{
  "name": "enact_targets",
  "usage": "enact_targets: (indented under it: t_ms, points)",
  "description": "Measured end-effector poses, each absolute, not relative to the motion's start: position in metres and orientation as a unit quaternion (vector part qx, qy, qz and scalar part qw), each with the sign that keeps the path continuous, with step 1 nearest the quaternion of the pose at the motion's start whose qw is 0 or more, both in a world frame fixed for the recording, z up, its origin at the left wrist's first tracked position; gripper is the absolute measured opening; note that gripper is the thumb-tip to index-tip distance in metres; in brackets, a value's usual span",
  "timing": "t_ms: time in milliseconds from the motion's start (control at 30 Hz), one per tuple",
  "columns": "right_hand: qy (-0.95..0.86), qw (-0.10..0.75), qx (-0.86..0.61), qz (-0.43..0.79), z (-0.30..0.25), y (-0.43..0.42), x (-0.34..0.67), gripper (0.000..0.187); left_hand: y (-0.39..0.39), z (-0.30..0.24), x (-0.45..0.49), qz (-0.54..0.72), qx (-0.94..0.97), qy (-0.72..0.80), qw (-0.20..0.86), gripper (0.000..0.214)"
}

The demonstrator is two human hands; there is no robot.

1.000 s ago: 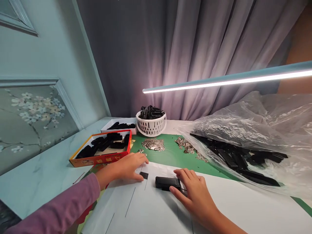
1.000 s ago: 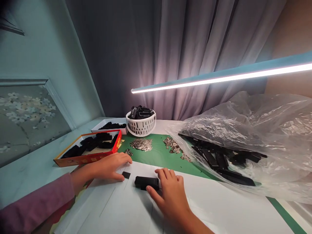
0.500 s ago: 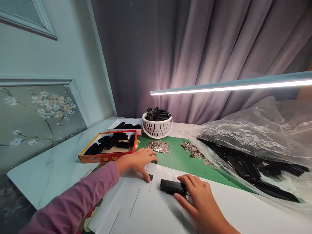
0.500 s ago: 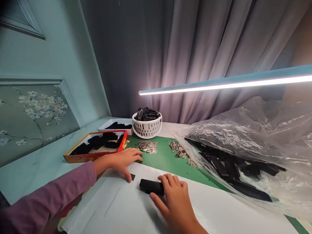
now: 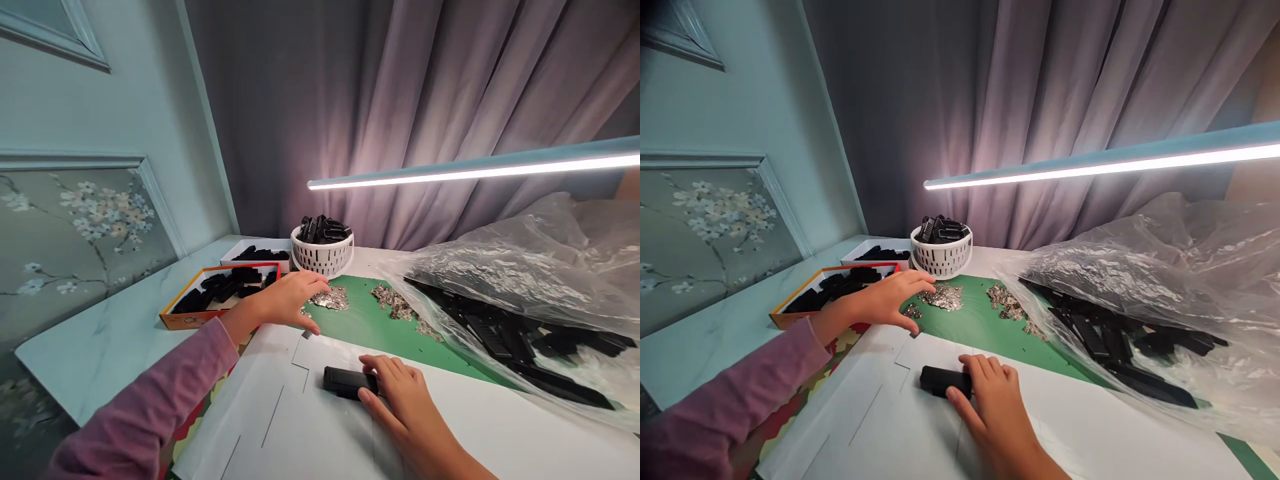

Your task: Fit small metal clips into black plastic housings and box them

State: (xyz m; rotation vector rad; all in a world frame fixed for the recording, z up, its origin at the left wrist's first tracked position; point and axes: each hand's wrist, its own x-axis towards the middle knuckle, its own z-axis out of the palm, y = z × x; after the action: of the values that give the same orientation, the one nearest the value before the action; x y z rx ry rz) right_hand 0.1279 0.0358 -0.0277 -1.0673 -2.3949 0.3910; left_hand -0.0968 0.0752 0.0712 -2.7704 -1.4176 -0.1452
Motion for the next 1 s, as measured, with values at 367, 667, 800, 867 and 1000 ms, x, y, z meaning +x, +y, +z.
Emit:
enact_targets:
  t_ms: [367,667,800,867,1000]
  points:
    - [-0.87,0.245,-0.398,0.158,-0.029,0.032,0.128,0.026,0.062,0.038,-0.107,0.078,-0.882,-0.465,0.0,0.015]
    - [-0.831,0.328,-0.406,0.192,-0.026,0.036,0.13,0.026,0.023,0.106,-0.078,-0.033,-0.89,-0.447,-0.084,0.028]
    - [-0.827,0.384,-0.324,0.251,-0.023,0.038,0.133,0.022,0.005,0.084,-0.063,-0.082,-0.883,-0.377,-0.268,0.027]
    - [-0.828,0.39,-0.293,0.275,-0.021,0.038,0.133,0.018,0.002,0.068,-0.061,-0.122,-0.856,-0.375,-0.333,0.025]
    - [-0.819,0.387,-0.312,0.287,-0.017,0.035,0.132,0.017,0.006,0.047,-0.063,-0.158,-0.833,-0.398,-0.35,0.02]
